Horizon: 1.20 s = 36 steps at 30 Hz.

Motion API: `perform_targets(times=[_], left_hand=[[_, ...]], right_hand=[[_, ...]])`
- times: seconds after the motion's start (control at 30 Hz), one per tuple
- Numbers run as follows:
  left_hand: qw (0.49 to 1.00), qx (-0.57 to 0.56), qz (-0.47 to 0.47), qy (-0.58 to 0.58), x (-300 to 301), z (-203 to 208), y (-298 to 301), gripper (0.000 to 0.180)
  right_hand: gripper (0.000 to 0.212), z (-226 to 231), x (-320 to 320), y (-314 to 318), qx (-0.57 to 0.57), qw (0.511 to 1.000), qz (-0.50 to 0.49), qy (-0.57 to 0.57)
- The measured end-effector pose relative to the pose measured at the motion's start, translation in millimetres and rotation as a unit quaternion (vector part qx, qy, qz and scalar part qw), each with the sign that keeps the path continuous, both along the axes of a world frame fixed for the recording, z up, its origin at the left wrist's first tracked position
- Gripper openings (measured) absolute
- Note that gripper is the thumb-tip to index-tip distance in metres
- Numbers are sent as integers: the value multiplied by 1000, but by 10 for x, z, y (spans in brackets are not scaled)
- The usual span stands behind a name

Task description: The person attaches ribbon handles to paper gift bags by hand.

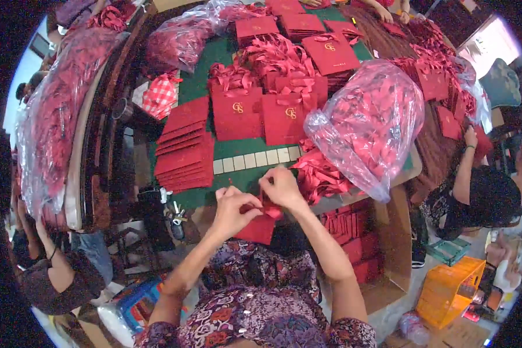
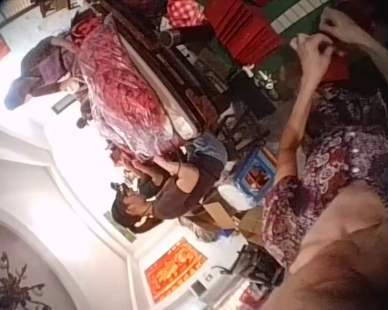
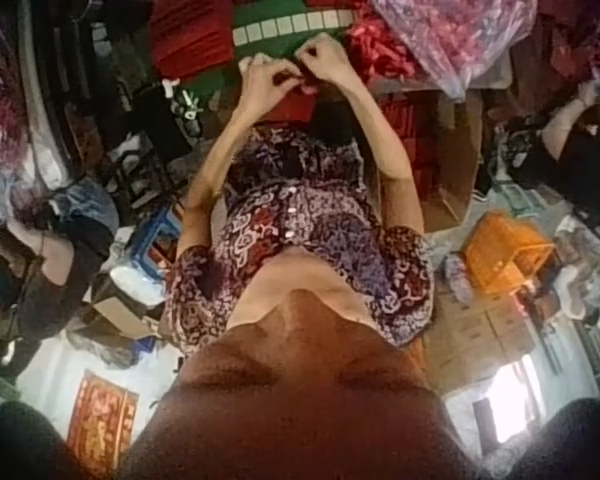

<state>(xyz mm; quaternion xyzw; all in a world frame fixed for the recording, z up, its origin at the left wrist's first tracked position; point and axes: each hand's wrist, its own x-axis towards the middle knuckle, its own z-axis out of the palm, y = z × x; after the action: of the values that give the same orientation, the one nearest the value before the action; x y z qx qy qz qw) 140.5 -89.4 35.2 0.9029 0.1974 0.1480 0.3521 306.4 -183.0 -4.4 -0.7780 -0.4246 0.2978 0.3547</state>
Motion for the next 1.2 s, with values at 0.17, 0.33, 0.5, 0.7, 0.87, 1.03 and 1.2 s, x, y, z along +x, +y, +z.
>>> perform_targets(times=[0.17, 0.33, 0.5, 0.7, 0.87, 1.03, 1.2], left_hand=[[999, -25, 39, 12, 35, 11, -46, 21], [995, -46, 85, 35, 12, -96, 67, 21], [990, -77, 109, 37, 82, -192, 188, 21], [991, -53, 114, 44, 280, -219, 199, 25], [987, 67, 129, -72, 275, -176, -79, 39], [974, -200, 76, -80, 72, -252, -594, 48], [980, -180, 48, -67, 7, -208, -630, 46]], right_hand=[[22, -31, 138, -63, 86, 992, -77, -41], [24, 78, 52, -351, 132, 976, -93, 145], [22, 316, -41, -712, 84, 994, 66, 22], [16, 362, -144, -856, 50, 977, 4, 209], [12, 459, -117, -634, 142, 900, -136, 388], [14, 331, -200, -437, 209, 834, -163, 484], [13, 279, -157, -440, 214, 778, -234, 543]])
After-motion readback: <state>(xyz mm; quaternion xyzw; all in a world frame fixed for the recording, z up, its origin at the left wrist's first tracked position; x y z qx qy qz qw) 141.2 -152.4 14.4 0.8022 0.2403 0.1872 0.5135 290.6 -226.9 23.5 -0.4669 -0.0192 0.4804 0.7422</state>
